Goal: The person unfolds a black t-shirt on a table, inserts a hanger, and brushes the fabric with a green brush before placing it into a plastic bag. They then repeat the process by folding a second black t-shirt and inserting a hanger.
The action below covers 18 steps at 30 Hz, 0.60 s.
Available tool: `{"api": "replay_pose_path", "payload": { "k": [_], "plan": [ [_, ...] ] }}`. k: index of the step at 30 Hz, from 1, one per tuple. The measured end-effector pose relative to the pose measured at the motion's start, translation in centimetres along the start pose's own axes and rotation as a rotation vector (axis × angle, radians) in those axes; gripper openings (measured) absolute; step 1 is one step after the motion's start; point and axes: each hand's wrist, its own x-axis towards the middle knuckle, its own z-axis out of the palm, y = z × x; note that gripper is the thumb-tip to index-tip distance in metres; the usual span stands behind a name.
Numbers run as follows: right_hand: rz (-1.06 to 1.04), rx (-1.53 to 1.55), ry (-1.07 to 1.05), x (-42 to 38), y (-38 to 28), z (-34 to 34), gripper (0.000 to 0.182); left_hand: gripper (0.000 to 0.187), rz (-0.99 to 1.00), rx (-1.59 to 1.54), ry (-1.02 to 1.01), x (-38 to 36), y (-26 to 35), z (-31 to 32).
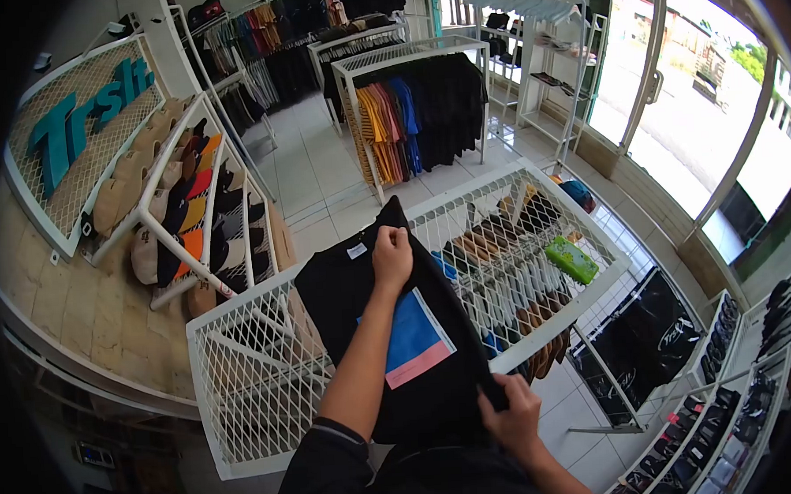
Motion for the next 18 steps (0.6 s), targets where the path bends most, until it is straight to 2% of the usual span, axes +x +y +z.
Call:
{"api": "replay_pose_path", "payload": {
  "k": [1,2,3,7,9,13,17,18],
  "plan": [
    [0.016,-0.019,-0.094,-0.2,-0.8,-0.1,0.031,0.028,-0.016,-0.118,-0.018,0.3,-0.4,-1.0],
    [-0.059,-0.03,-0.148,-0.3,-1.4,0.1,0.032,0.028,-0.032,-0.128,-0.021,0.1,-0.9,-2.0],
    [-0.139,-0.044,-0.203,0.0,-1.9,0.2,0.033,0.029,0.062,-0.101,0.039,-0.7,0.0,-3.5],
    [-0.3,0.012,-0.47,4.4,-3.3,-0.3,0.024,0.029,0.017,-0.089,0.086,-1.8,-1.2,-6.7],
    [-0.274,0.09,-0.446,8.0,-2.3,0.8,0.028,0.029,-0.016,-0.118,0.109,-2.7,-3.0,-6.9],
    [-0.156,0.118,-0.383,17.5,-0.7,5.5,0.019,0.029,-0.067,-0.17,0.112,-4.0,-3.2,-7.2],
    [-0.217,0.101,-0.407,24.2,4.9,14.4,0.026,0.028,-0.054,-0.202,0.1,-3.7,-2.6,-7.3],
    [-0.242,0.082,-0.35,25.4,5.8,16.5,0.029,0.028,-0.06,-0.222,0.096,-3.6,-2.5,-7.4]
  ]
}}
